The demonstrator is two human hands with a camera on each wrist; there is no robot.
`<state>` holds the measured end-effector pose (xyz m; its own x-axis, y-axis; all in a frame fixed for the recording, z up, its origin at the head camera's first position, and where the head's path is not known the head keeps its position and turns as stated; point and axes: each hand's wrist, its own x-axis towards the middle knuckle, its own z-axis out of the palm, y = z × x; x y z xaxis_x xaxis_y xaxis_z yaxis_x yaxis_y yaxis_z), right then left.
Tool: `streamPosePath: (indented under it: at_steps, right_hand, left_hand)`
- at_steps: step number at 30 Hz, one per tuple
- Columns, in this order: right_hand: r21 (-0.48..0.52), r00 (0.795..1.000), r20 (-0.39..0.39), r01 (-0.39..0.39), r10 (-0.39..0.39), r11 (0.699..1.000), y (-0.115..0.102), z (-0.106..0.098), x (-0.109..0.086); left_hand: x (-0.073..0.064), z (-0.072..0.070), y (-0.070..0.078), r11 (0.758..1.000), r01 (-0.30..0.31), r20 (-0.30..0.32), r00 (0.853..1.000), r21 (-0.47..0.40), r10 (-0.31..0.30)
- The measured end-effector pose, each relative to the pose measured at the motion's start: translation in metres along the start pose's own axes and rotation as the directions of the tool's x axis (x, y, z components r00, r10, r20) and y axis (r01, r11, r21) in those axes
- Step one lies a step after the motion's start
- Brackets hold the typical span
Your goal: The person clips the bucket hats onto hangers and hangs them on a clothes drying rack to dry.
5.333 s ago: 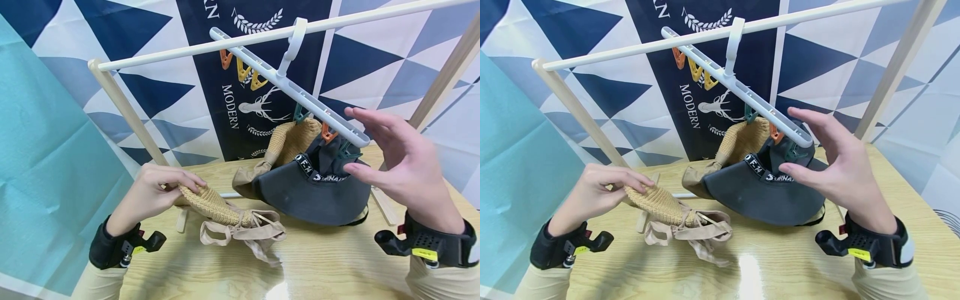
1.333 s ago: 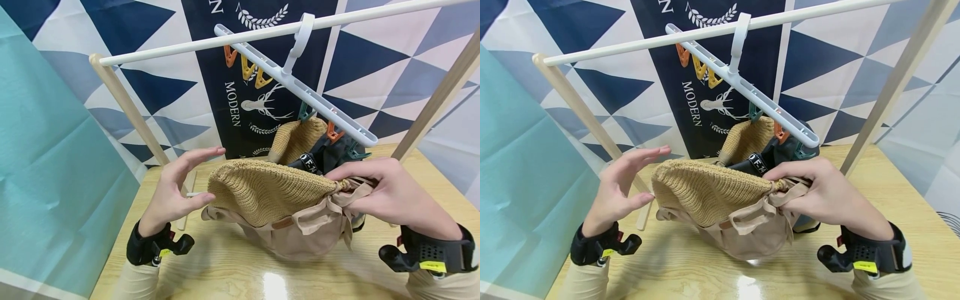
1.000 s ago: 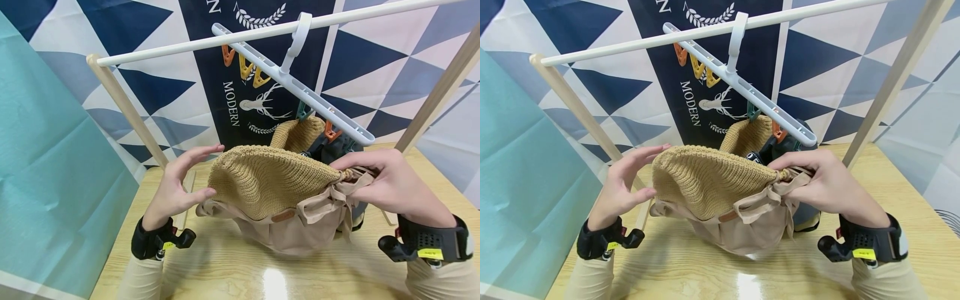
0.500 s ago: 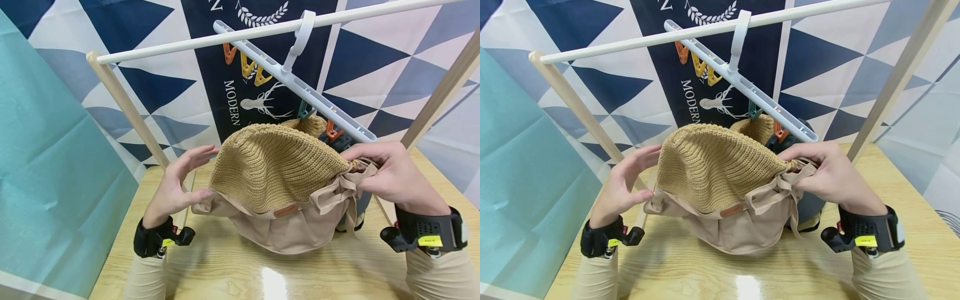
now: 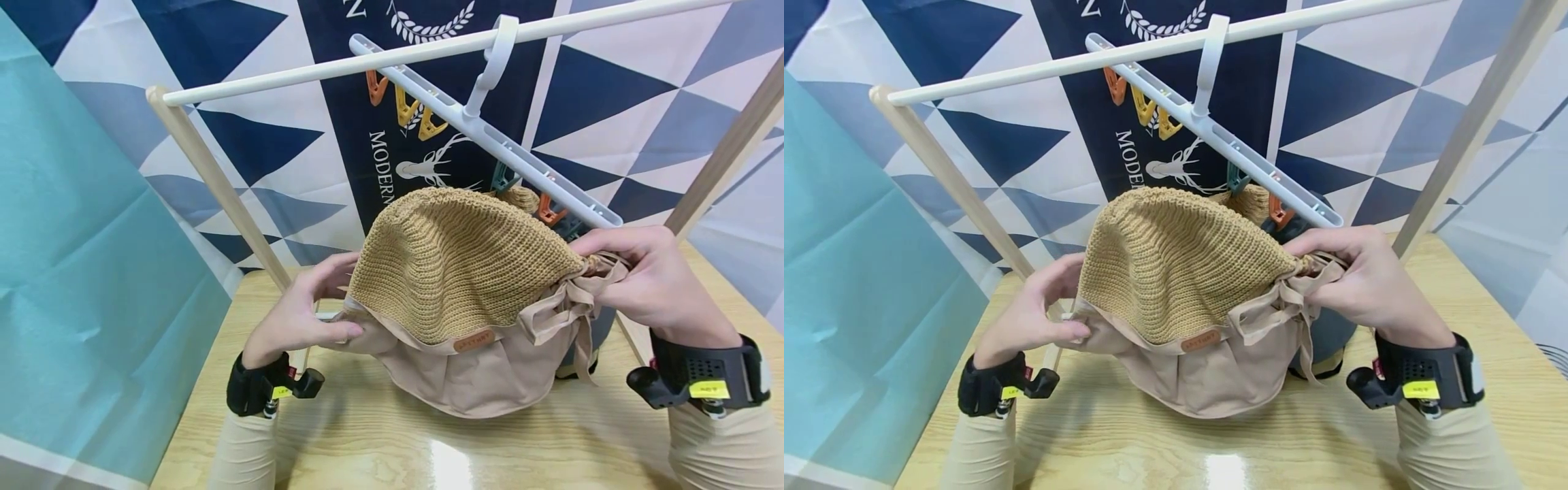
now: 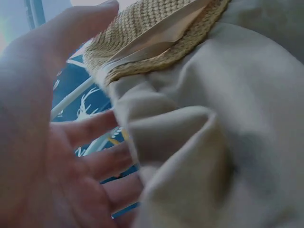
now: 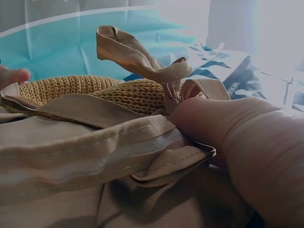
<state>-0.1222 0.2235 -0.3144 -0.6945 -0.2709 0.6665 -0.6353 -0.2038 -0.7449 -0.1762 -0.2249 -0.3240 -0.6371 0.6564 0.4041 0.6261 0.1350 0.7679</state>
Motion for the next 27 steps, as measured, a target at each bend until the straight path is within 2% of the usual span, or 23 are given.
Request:
streamPosePath:
  at_steps: [4, 9, 12, 16, 19, 27]
  right_hand:
    - [0.017, 1.000, 0.003, -0.005, 0.005, 1.000, -0.001, 0.000, 0.000]
    - [-0.029, 0.999, -0.003, -0.042, 0.042, 0.999, -0.001, 0.002, -0.001]
    - [-0.088, 0.994, 0.025, -0.102, 0.105, 0.991, -0.003, 0.000, -0.001]
    - [-0.191, 0.978, 0.069, -0.182, 0.199, 0.965, -0.006, -0.002, -0.003]
    - [-0.239, 0.971, 0.080, -0.203, 0.227, 0.950, -0.007, -0.003, -0.004]
    - [-0.287, 0.966, 0.063, -0.224, 0.252, 0.931, -0.010, -0.005, -0.004]
  left_hand:
    - [0.005, 0.012, 0.002, 0.997, 0.041, 0.006, 0.999, 0.070, -0.042]
    - [0.005, 0.021, 0.004, 0.990, 0.013, -0.027, 1.000, 0.138, -0.009]
    - [0.002, 0.021, 0.005, 0.988, 0.005, -0.044, 0.999, 0.155, 0.002]
    - [-0.002, 0.019, 0.007, 0.982, -0.009, -0.074, 0.997, 0.187, 0.023]
    - [-0.004, 0.017, 0.010, 0.976, -0.014, -0.089, 0.995, 0.216, 0.034]
    - [-0.003, 0.017, 0.015, 0.972, -0.016, -0.093, 0.995, 0.233, 0.039]
